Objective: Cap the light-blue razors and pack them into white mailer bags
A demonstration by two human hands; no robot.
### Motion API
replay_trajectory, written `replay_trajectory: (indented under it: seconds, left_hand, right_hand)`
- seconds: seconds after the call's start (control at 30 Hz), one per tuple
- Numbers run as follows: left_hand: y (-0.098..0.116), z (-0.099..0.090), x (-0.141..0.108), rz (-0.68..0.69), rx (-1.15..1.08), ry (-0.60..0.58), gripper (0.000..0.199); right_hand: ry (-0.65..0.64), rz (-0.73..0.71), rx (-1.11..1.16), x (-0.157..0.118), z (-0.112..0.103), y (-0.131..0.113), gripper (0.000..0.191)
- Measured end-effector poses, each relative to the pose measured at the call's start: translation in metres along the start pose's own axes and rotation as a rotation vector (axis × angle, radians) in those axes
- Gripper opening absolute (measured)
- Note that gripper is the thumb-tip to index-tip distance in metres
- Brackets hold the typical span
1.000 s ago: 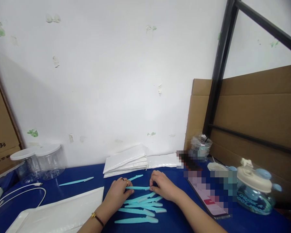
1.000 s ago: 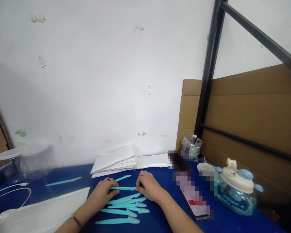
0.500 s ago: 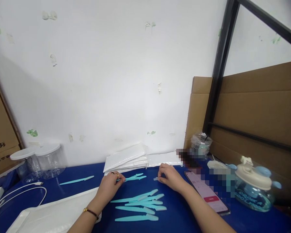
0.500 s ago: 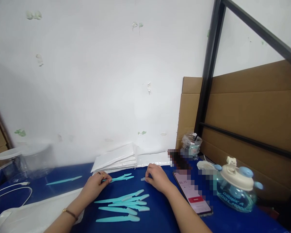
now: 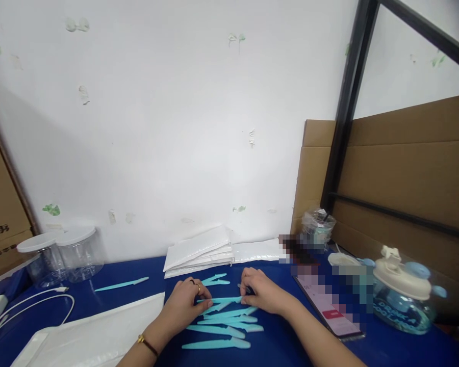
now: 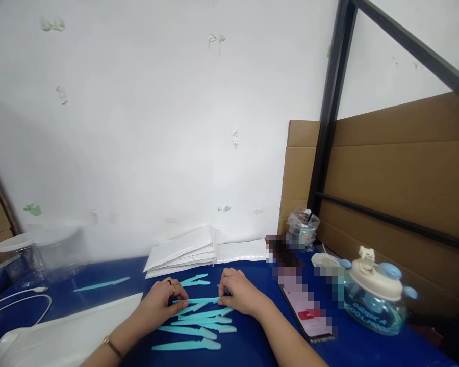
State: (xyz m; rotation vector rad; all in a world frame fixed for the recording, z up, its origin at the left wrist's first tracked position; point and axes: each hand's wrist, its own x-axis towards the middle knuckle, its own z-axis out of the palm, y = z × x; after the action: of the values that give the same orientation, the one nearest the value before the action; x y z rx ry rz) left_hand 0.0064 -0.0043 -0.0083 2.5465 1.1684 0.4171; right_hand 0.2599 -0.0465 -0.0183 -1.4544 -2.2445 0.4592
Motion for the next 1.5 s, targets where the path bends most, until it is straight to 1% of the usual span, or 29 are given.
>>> replay_trajectory:
  seconds: [0.07, 0.13, 0.2, 0.3, 0.37, 0.43, 0.5, 0.53, 0.6, 0.67, 0.8, 0.9, 0.97, 1.03, 1.13, 1.23, 1.3, 1.37, 1.43, 1.5]
  left_hand:
    - [-0.001, 0.0, 0.002, -0.011, 0.029, -0.004, 0.019]
    - [-0.008, -0.002, 0.005, -0.032, 0.065, 0.03, 0.018]
    - [-0.017, -0.006, 0.007, -0.07, 0.092, 0.069, 0.018]
    - [-0.027, -0.01, 0.006, -0.163, 0.119, 0.107, 0.015]
    - [-0.028, -0.011, 0.003, -0.194, 0.132, 0.134, 0.019]
    - [-0.023, -0.011, 0.0, -0.155, 0.112, 0.13, 0.024]
    - [-0.016, -0.008, -0.003, -0.083, 0.076, 0.068, 0.021]
    - [-0.012, -0.007, -0.003, -0.058, 0.064, 0.029, 0.019]
    - [-0.007, -0.004, -0.003, -0.049, 0.059, -0.032, 0.014]
    - [-0.003, -0.002, -0.001, -0.065, 0.068, -0.055, 0.012]
    - [0.003, 0.001, 0.002, -0.062, 0.082, -0.022, 0.011]
    - [0.005, 0.0, 0.003, -0.031, 0.094, 0.042, 0.01]
    - [0.002, -0.002, 0.004, -0.032, 0.115, 0.091, 0.01]
    - [-0.003, -0.005, 0.005, -0.069, 0.142, 0.125, 0.01]
    - [-0.014, -0.009, 0.007, -0.146, 0.173, 0.132, 0.011]
    - [-0.021, -0.009, 0.008, -0.167, 0.176, 0.135, 0.01]
    - [-0.021, -0.008, 0.007, -0.165, 0.158, 0.156, 0.013]
    - [-0.017, -0.008, 0.006, -0.144, 0.119, 0.162, 0.015]
    - [-0.01, -0.006, 0.002, -0.084, 0.064, 0.13, 0.016]
    - [-0.003, -0.004, -0.002, -0.019, 0.019, 0.08, 0.02]
  right_hand:
    - [0.032, -0.005, -0.01, 0.001, -0.001, 0.002, 0.008]
    - [0.077, 0.0, -0.032, 0.002, -0.004, 0.006, 0.005]
    - [0.132, 0.034, -0.052, 0.003, -0.007, 0.013, 0.004]
    - [0.207, 0.106, -0.055, 0.002, -0.012, 0.023, 0.005]
    - [0.241, 0.124, -0.049, 0.002, -0.013, 0.024, 0.008]
    - [0.253, 0.11, -0.034, 0.002, -0.012, 0.021, 0.006]
    - [0.238, 0.083, -0.007, 0.002, -0.011, 0.014, 0.002]
    - [0.219, 0.065, 0.007, 0.001, -0.009, 0.009, 0.005]
    - [0.164, 0.034, 0.029, 0.0, -0.006, 0.001, 0.007]
    - [0.102, 0.015, 0.035, 0.0, -0.002, -0.007, 0.009]
    - [0.027, 0.002, 0.03, 0.002, 0.006, -0.018, 0.015]
    - [0.045, -0.026, 0.018, 0.004, 0.007, -0.018, 0.014]
    - [0.09, -0.033, -0.008, 0.005, 0.003, -0.011, 0.013]
    - [0.143, 0.002, -0.051, 0.005, -0.003, -0.001, 0.012]
    - [0.186, 0.103, -0.108, 0.003, -0.012, 0.016, 0.009]
    - [0.198, 0.146, -0.088, -0.002, -0.019, 0.021, 0.009]
    - [0.167, 0.12, -0.036, -0.008, -0.021, 0.017, 0.012]
    - [0.083, 0.09, 0.007, -0.014, -0.021, 0.012, 0.014]
    - [-0.008, 0.087, 0.02, -0.018, -0.018, 0.008, 0.019]
    - [-0.059, 0.096, 0.02, -0.019, -0.014, 0.006, 0.019]
